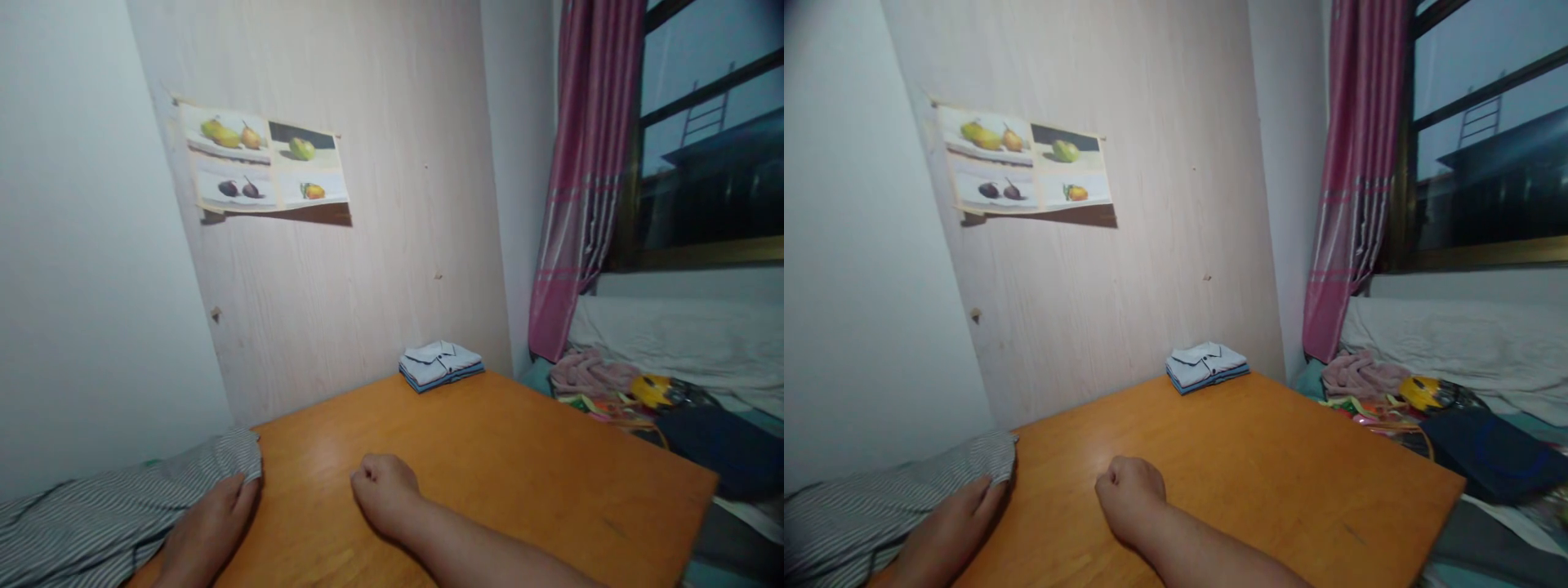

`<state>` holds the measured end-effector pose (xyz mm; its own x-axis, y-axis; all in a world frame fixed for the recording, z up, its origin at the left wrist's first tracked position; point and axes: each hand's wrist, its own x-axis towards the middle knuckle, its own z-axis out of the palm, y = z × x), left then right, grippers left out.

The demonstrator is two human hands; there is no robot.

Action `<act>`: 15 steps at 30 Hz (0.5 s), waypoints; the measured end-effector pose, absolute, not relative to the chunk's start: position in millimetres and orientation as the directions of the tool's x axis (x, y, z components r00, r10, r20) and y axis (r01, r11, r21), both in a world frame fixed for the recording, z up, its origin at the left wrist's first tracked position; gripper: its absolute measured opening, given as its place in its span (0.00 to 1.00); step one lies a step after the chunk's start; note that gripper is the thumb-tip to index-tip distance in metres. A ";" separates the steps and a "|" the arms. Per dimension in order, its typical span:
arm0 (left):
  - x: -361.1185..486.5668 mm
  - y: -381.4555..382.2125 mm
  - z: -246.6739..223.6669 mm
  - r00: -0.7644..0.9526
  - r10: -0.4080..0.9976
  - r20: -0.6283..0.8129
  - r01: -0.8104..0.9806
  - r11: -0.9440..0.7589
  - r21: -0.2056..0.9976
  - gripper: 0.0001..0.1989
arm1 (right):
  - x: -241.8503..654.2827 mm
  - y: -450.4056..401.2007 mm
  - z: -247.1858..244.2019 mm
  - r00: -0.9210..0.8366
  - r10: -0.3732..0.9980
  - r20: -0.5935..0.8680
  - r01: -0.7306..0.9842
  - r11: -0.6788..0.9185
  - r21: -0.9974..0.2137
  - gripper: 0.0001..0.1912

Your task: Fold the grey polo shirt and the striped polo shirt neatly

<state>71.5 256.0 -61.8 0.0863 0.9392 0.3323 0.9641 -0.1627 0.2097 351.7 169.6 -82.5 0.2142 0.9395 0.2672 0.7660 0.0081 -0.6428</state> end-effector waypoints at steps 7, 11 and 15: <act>150.2 182.5 -55.0 0.267 0.921 0.284 0.948 -0.304 0.094 0.19 | 355.2 168.3 -80.1 0.183 0.941 0.285 0.754 0.051 -0.654 0.16; 186.8 141.9 -53.7 0.353 0.889 0.290 0.908 -0.401 0.122 0.15 | 361.2 169.9 -81.0 0.121 0.944 0.307 0.711 0.133 -0.690 0.22; 213.0 102.7 -52.3 0.439 0.857 0.268 0.831 -0.501 0.241 0.15 | 368.5 176.4 -87.6 0.062 0.945 0.321 0.600 0.222 -0.769 0.24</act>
